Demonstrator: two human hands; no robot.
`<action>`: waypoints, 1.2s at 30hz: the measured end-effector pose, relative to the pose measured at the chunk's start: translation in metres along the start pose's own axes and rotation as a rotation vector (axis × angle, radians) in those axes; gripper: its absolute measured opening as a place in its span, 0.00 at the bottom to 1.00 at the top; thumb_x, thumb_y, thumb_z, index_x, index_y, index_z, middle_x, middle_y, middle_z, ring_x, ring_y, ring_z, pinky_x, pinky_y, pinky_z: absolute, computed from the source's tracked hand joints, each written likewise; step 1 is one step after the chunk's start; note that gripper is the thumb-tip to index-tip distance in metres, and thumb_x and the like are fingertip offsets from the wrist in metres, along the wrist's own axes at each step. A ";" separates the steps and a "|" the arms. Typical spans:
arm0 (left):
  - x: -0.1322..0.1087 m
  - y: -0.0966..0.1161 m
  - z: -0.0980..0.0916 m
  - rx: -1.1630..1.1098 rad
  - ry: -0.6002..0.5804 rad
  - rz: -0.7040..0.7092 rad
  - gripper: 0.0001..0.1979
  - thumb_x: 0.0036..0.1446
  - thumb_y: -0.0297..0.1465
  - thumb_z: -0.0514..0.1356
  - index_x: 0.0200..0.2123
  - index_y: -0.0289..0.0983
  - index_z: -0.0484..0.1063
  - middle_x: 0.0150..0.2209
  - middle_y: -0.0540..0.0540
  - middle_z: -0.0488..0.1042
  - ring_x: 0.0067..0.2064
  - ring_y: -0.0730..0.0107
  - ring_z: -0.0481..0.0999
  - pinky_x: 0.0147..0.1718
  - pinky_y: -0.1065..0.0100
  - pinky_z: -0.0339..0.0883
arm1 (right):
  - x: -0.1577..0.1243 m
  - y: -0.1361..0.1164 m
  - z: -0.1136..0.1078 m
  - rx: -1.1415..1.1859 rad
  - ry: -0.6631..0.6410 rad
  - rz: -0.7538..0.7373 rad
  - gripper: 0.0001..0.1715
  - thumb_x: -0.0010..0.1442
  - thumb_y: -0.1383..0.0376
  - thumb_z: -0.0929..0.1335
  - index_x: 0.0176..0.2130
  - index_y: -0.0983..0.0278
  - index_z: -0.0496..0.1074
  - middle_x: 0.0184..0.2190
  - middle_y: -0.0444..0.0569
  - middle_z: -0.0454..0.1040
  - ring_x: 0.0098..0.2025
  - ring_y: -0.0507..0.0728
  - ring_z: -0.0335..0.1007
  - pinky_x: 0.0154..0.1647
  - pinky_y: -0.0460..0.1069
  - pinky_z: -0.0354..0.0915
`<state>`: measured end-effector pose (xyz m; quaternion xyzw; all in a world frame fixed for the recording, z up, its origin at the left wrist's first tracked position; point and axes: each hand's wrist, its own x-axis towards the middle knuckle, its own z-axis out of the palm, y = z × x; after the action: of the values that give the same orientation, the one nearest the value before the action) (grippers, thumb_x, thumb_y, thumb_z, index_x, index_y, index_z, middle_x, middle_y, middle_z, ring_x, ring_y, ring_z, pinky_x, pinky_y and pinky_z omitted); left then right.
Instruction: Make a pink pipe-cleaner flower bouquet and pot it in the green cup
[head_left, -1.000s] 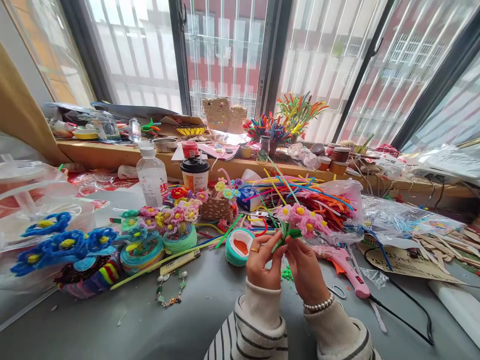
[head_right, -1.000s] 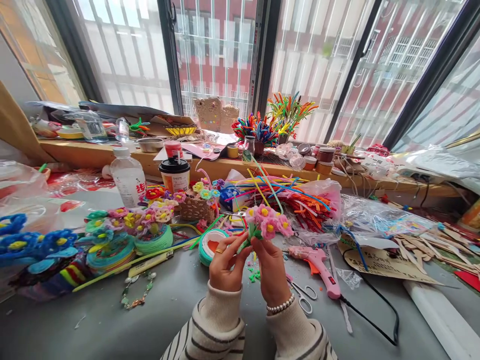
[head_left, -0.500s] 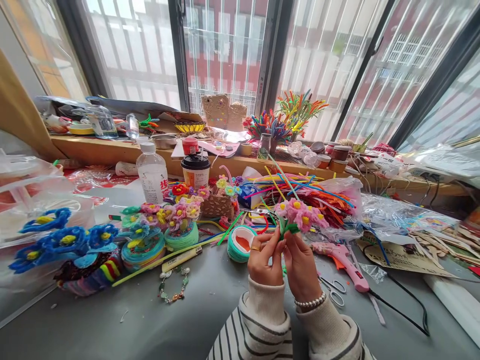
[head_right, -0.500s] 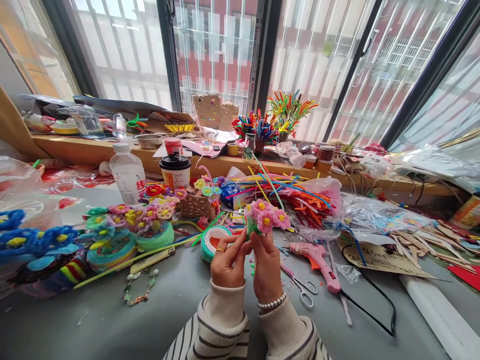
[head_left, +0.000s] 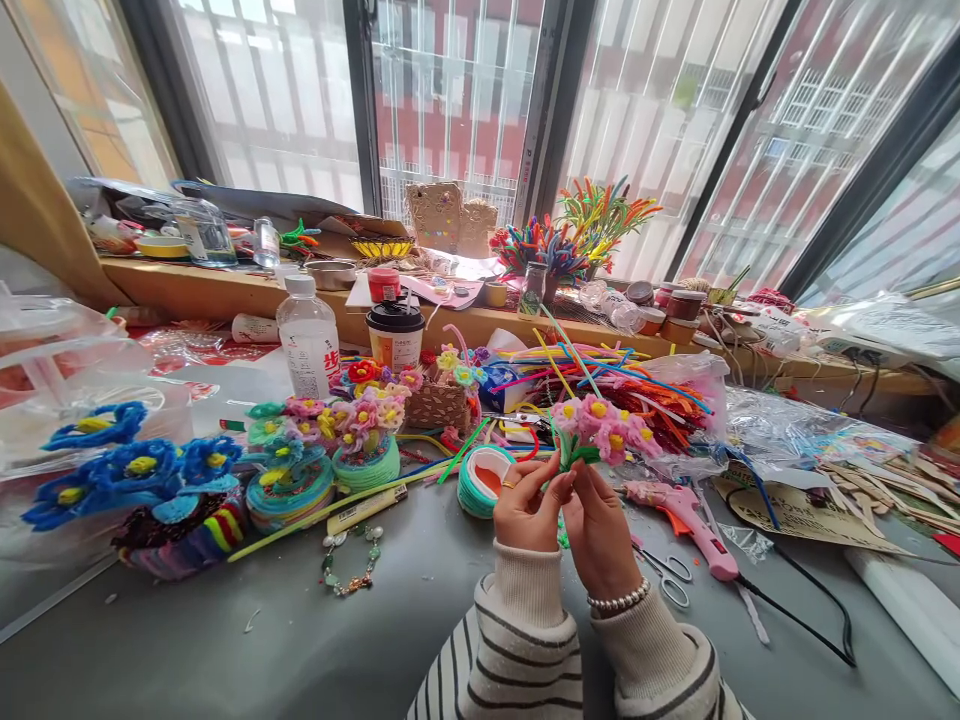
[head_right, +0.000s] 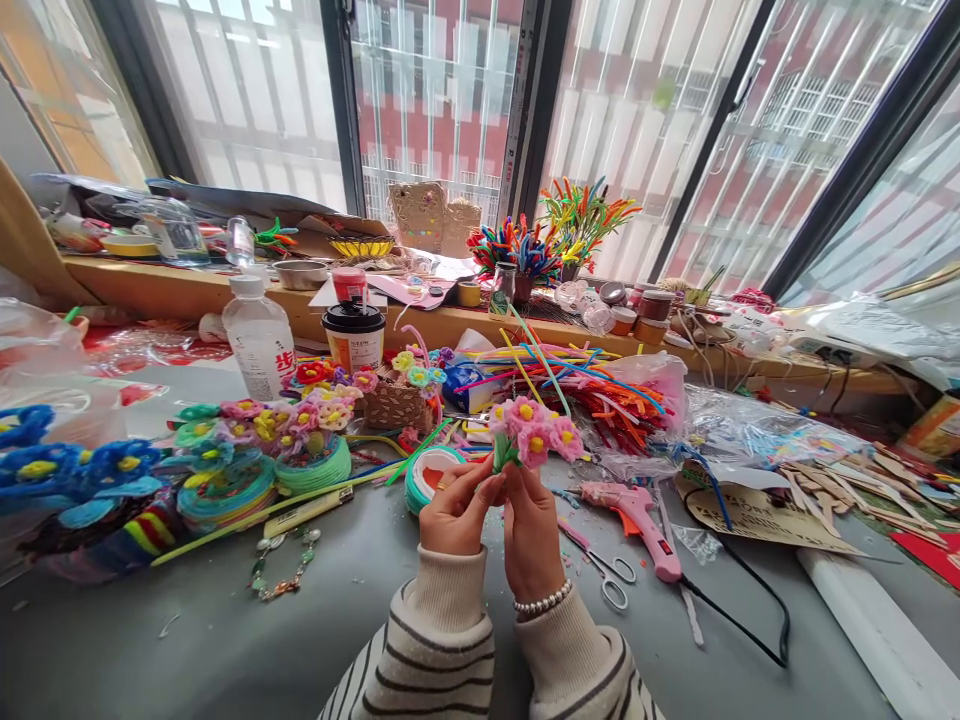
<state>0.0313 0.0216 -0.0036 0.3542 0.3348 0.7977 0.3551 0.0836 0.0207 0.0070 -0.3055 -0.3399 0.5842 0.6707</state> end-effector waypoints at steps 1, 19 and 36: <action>0.000 0.002 0.001 -0.037 0.000 -0.039 0.09 0.36 0.29 0.64 0.27 0.39 0.75 0.25 0.49 0.67 0.23 0.77 0.68 0.19 0.75 0.67 | 0.000 0.000 0.001 0.016 -0.005 0.001 0.06 0.42 0.60 0.69 0.26 0.57 0.73 0.28 0.44 0.71 0.32 0.53 0.61 0.31 0.47 0.58; 0.013 0.020 -0.006 -0.042 -0.140 -0.558 0.14 0.22 0.33 0.68 0.17 0.31 0.72 0.12 0.50 0.69 0.16 0.78 0.65 0.14 0.76 0.56 | 0.000 -0.020 -0.009 -0.084 -0.131 0.108 0.08 0.41 0.60 0.70 0.26 0.60 0.74 0.27 0.43 0.72 0.31 0.52 0.61 0.29 0.47 0.56; 0.009 0.021 -0.005 0.019 -0.267 -0.538 0.13 0.26 0.31 0.67 0.18 0.30 0.69 0.12 0.49 0.69 0.17 0.77 0.67 0.17 0.76 0.58 | 0.001 -0.058 -0.015 -0.237 -0.205 0.335 0.10 0.36 0.61 0.72 0.25 0.61 0.74 0.32 0.46 0.75 0.46 0.59 0.62 0.50 0.55 0.52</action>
<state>0.0159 0.0168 0.0130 0.3579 0.3744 0.6180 0.5914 0.1292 0.0139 0.0449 -0.3733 -0.4171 0.6713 0.4858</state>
